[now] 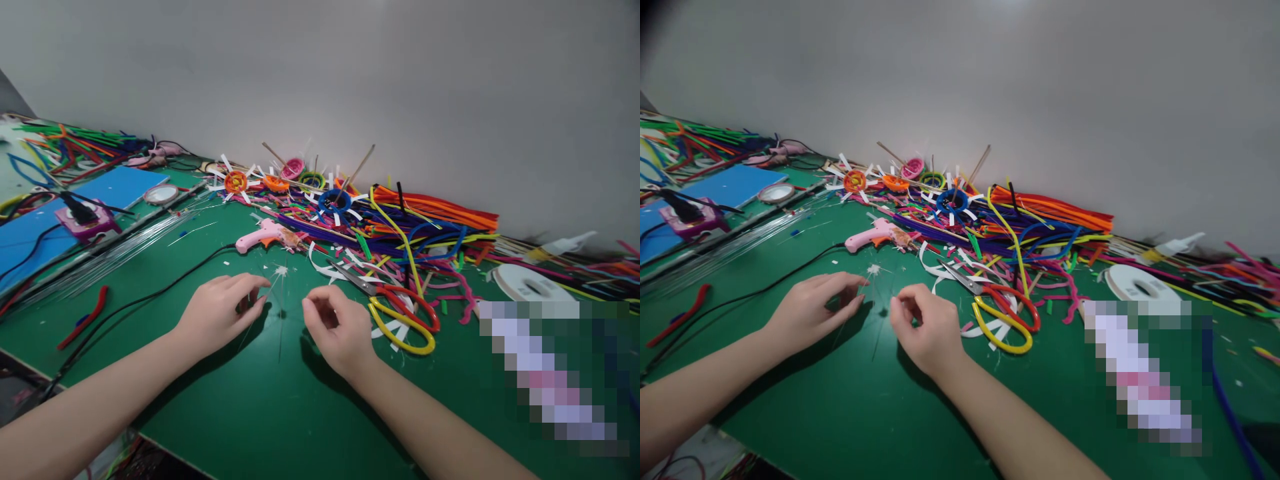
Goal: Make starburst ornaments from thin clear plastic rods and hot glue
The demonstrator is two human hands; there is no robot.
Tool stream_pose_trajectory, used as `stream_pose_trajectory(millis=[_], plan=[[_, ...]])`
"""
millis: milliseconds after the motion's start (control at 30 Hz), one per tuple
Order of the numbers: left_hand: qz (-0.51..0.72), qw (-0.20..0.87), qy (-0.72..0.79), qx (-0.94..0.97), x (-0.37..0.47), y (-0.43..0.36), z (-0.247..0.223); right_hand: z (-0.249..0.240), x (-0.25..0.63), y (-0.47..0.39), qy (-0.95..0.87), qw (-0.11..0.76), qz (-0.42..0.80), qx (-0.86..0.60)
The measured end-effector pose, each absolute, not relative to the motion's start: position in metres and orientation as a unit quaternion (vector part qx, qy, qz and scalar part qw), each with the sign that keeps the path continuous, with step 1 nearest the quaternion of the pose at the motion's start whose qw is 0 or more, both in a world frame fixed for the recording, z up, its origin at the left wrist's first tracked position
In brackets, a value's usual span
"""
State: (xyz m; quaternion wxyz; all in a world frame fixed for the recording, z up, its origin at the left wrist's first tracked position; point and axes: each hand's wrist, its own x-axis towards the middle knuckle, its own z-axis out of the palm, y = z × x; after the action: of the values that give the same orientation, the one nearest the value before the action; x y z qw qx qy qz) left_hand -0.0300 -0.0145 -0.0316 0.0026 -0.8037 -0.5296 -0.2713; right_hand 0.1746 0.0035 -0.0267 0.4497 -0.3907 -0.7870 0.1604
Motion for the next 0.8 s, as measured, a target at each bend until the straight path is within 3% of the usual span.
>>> stream_pose_trajectory(millis=[367, 800], plan=[[-0.343, 0.010, -0.530, -0.776, -0.030, -0.012, -0.028, -0.032, 0.178, 0.016, -0.789, 0.491, 0.140, -0.343], [-0.316, -0.039, -0.546, -0.775, -0.032, -0.008, -0.036, -0.032, 0.178, 0.015, -0.791, 0.474, 0.163, -0.350]])
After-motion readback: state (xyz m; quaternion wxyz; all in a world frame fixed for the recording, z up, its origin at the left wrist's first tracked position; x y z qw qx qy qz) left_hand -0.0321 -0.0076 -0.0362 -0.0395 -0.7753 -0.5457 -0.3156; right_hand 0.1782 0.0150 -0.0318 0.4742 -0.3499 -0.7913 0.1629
